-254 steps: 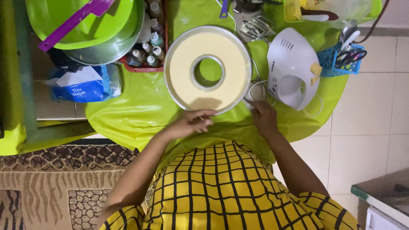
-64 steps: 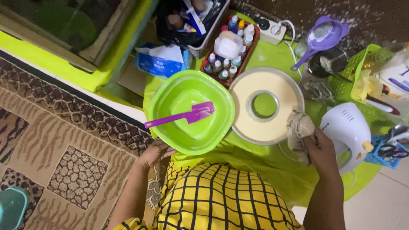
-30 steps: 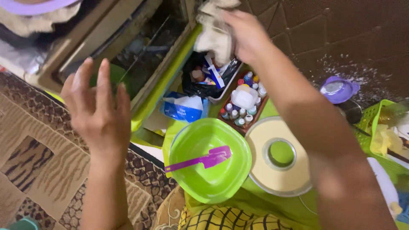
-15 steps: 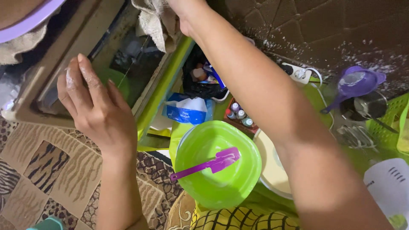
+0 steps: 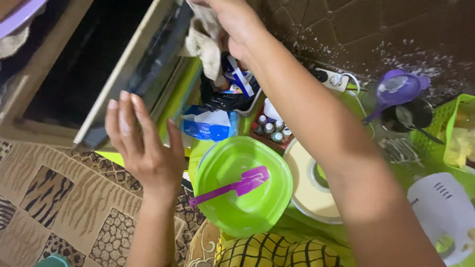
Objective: Scraping cake batter into a pan, cleaning the edges of the pan, and placing the cake in the oven.
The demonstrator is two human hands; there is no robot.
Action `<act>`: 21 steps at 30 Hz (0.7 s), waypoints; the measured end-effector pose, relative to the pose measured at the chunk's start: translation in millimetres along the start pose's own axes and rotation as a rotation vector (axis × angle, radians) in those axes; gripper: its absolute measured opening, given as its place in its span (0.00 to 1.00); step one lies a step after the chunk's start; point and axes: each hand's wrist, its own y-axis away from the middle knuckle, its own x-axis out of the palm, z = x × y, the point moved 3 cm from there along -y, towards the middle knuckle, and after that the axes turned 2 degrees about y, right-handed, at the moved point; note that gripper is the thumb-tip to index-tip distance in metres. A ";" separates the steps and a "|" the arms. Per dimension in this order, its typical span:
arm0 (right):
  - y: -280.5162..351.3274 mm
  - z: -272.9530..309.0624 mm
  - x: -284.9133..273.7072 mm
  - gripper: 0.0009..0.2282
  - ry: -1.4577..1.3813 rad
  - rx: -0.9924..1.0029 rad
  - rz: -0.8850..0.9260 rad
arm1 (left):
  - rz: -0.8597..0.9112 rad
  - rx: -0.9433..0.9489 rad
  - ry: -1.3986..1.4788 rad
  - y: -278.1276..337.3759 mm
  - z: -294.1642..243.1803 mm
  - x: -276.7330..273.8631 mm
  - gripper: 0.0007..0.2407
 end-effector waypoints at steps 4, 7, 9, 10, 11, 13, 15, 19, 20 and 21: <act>19.9 6.6 -9.9 0.11 0.001 0.023 0.012 | -0.057 0.054 0.104 38.1 -9.4 19.4 0.28; 29.2 -7.3 -34.9 0.11 -0.023 0.055 0.022 | -0.047 0.081 0.143 62.9 -23.6 27.2 0.26; 36.0 -18.7 -53.5 0.10 -0.049 0.060 0.023 | -0.034 0.105 0.173 80.6 -34.9 29.6 0.25; 40.7 -24.5 -63.4 0.09 -0.071 0.101 -0.032 | 0.037 0.109 0.164 90.9 -40.3 33.3 0.26; 46.3 -31.6 -73.6 0.08 -0.095 0.144 -0.089 | 0.113 0.114 0.156 102.0 -45.4 36.3 0.27; 55.9 -46.1 -90.6 0.10 -0.156 0.141 -0.009 | 0.143 0.128 0.154 114.7 -54.1 37.7 0.26; 67.1 -58.0 -98.3 0.11 -0.219 0.145 0.074 | 0.177 0.138 0.148 132.4 -58.5 47.1 0.26; 87.3 -75.7 -113.8 0.12 -0.242 0.181 -0.197 | 0.116 0.192 0.180 157.4 -69.5 55.8 0.22; 92.7 -81.6 -119.3 0.14 -0.231 0.208 -0.217 | 0.176 0.186 0.203 160.6 -75.1 54.3 0.23; 99.4 -82.1 -116.8 0.14 -0.230 0.211 -0.220 | 0.179 0.184 0.205 169.3 -75.3 59.3 0.23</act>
